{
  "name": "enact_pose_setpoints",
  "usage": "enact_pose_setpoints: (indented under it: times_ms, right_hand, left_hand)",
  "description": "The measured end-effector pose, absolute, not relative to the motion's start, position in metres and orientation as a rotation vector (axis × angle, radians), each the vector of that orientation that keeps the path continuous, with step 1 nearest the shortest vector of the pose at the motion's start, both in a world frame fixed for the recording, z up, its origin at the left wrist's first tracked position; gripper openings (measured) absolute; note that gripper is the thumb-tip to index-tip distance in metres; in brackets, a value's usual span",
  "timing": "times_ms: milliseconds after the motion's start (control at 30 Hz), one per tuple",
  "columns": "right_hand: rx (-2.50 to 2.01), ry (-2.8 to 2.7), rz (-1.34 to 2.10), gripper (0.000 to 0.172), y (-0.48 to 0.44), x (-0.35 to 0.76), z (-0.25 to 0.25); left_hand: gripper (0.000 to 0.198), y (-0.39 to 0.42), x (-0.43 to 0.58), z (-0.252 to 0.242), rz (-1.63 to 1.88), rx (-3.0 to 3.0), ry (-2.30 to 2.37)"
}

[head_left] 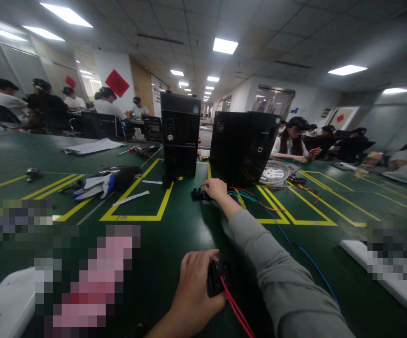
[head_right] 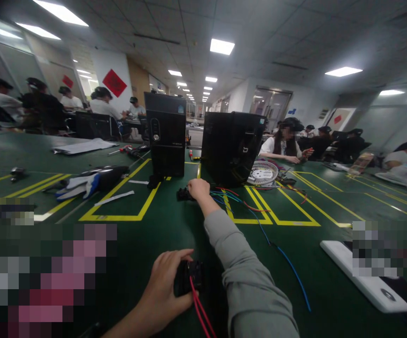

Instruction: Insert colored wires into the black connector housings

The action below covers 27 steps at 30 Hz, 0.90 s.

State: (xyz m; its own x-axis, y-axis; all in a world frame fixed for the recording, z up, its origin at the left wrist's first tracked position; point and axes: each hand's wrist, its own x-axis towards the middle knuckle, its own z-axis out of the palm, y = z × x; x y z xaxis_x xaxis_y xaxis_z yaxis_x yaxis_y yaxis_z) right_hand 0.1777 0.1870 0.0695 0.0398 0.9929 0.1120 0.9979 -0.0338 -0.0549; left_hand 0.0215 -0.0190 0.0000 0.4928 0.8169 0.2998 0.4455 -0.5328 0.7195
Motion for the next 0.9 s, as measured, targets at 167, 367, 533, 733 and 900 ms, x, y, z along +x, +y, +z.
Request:
enact_pose_setpoints:
  times_ms: [167,367,533,733,900]
  right_hand:
    - [-2.159,-2.169,-0.099,0.029,0.186,0.177,0.068]
    - [-2.181,-2.219,-0.098,0.029,0.184,0.175,0.069]
    - [-2.218,-2.261,-0.076,0.03,0.193,0.17,0.069]
    - [-2.251,-2.31,-0.067,0.029,0.206,0.162,0.069]
    - [-2.273,-2.334,-0.065,0.03,0.212,0.152,0.071]
  left_hand:
    - [0.057,-0.019,0.022,0.0,0.87,2.166,1.024]
    - [0.058,-0.019,0.022,0.0,0.862,2.155,1.025]
    - [0.057,-0.019,0.022,0.001,0.86,2.15,1.035]
    - [0.055,-0.018,0.023,0.002,0.84,2.141,1.042]
    - [0.055,-0.018,0.024,0.001,0.841,2.134,1.047]
